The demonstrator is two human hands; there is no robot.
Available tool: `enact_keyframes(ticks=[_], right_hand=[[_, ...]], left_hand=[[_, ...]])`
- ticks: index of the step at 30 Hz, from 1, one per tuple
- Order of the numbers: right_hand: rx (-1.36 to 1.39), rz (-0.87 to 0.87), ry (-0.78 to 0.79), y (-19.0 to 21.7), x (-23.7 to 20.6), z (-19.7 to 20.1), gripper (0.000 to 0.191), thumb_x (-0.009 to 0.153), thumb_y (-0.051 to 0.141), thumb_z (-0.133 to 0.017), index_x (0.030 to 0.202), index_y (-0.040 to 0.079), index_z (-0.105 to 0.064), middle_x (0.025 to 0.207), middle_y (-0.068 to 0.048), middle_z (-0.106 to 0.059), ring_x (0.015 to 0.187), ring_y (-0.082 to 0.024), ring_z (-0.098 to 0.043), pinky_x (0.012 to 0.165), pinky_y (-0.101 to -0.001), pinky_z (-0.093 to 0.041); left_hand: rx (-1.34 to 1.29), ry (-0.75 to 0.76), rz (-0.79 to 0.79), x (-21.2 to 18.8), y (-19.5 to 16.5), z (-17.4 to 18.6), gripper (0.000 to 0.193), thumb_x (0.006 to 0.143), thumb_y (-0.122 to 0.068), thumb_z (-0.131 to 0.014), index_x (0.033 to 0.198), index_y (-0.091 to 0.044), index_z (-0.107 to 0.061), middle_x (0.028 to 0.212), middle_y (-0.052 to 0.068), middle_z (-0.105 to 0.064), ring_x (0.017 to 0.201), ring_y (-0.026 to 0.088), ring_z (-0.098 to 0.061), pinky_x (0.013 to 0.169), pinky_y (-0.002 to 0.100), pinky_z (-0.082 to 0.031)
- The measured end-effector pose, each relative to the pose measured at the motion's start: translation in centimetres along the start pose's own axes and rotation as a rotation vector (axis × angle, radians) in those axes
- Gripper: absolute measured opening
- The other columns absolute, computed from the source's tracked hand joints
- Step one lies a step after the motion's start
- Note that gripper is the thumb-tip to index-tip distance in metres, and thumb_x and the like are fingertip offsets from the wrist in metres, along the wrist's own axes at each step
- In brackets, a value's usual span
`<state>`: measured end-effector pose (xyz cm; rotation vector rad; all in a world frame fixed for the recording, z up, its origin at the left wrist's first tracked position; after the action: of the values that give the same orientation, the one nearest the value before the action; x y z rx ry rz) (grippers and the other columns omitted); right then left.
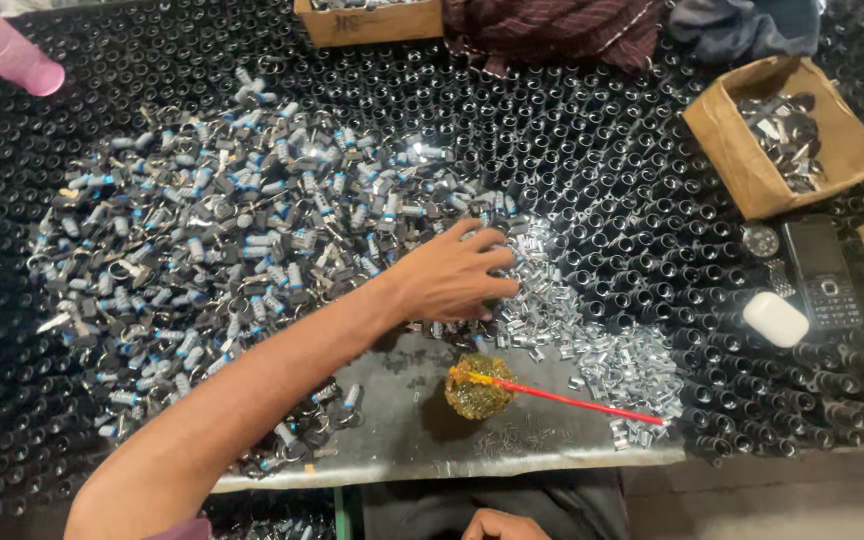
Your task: The person assembles keychains by picking up small cylindrical components and metal rings from a pile, attaching the rings to the components, and placing the finished keychains into a green bin. The person uses a red-handled brush to apply a yellow substance to the components during assembly.
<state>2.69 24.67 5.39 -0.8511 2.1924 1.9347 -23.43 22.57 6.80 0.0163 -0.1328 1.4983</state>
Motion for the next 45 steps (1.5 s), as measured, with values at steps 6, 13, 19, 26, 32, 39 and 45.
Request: enact_keyframes(ticks=[6, 13, 19, 26, 32, 39, 45], right_hand=[[0.033, 0.010, 0.017, -1.3, 1.2, 0.3, 0.024, 0.096, 0.021, -0.068, 0.078, 0.006, -0.063, 0.082, -0.001, -0.069, 0.085, -0.006, -0.066, 0.079, -0.0230, -0.051], [0.066, -0.016, 0.002, -1.7, 1.8, 1.3, 0.018, 0.094, 0.017, -0.075, 0.083, 0.007, -0.064, 0.083, 0.002, -0.068, 0.080, -0.005, -0.063, 0.074, -0.0223, -0.050], [0.131, -0.055, 0.034, -2.8, 1.9, 1.0, 0.012, 0.093, 0.014, -0.075, 0.086, 0.007, -0.067, 0.086, 0.003, -0.068, 0.084, -0.005, -0.064, 0.075, -0.0219, -0.049], [0.196, 0.023, 0.063, -4.7, 1.5, 0.6, 0.018, 0.095, 0.017, -0.076, 0.085, 0.006, -0.065, 0.086, 0.002, -0.071, 0.085, -0.005, -0.065, 0.078, -0.0223, -0.051], [0.075, -0.001, 0.041, -4.7, 0.7, 0.5, 0.022, 0.096, 0.022, -0.070, 0.080, 0.008, -0.065, 0.075, 0.004, -0.065, 0.075, -0.004, -0.061, 0.072, -0.0221, -0.049], [-0.057, 0.040, -0.011, -2.8, 0.5, 1.1, 0.021, 0.092, 0.021, -0.071, 0.076, 0.008, -0.065, 0.074, 0.001, -0.069, 0.077, -0.005, -0.067, 0.074, -0.0231, -0.052], [-0.070, 0.020, -0.100, -3.1, 1.0, 3.0, 0.020, 0.092, 0.022, -0.068, 0.078, 0.009, -0.066, 0.076, 0.001, -0.071, 0.081, -0.005, -0.071, 0.080, -0.0242, -0.054]], left_hand=[[-0.037, 0.058, -0.044, -0.1, 0.0, -1.8, 0.048, 0.075, -0.050, -0.080, 0.109, -0.023, -0.061, 0.119, 0.007, -0.055, 0.121, 0.031, -0.049, 0.103, 0.057, -0.039], [0.072, 0.237, -0.062, -2.3, 0.6, -2.4, 0.042, 0.073, -0.048, -0.078, 0.105, -0.027, -0.062, 0.114, 0.004, -0.053, 0.115, 0.028, -0.048, 0.097, 0.055, -0.039], [0.088, 0.382, -0.080, -7.0, -1.0, -1.7, 0.049, 0.071, -0.049, -0.078, 0.107, -0.020, -0.062, 0.110, 0.006, -0.052, 0.114, 0.028, -0.046, 0.091, 0.048, -0.039], [0.185, 0.279, 0.029, -14.8, -5.4, -0.6, 0.037, 0.086, -0.040, -0.066, 0.110, -0.012, -0.061, 0.119, 0.008, -0.057, 0.123, 0.028, -0.050, 0.097, 0.042, -0.041], [0.155, 0.067, 0.206, -17.5, -8.9, 3.4, 0.050, 0.083, -0.048, -0.059, 0.113, -0.009, -0.064, 0.121, 0.009, -0.062, 0.120, 0.028, -0.052, 0.097, 0.048, -0.040], [0.021, -0.177, 0.425, -6.4, -4.1, 3.8, 0.018, 0.090, -0.022, -0.070, 0.105, -0.013, -0.065, 0.104, 0.005, -0.063, 0.108, 0.027, -0.057, 0.094, 0.045, -0.042], [-0.043, -0.196, 0.426, 5.5, 1.0, -0.2, 0.009, 0.086, -0.013, -0.070, 0.092, -0.013, -0.064, 0.097, 0.005, -0.067, 0.099, 0.030, -0.061, 0.083, 0.045, -0.047]])
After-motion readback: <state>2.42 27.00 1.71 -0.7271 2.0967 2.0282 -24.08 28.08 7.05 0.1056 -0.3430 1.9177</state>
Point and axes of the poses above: each hand's wrist, its own x-axis towards the middle knuckle, its own z-axis out of the back of the hand, y = z × x, the point moved 2 cm from there along x, towards the middle knuckle
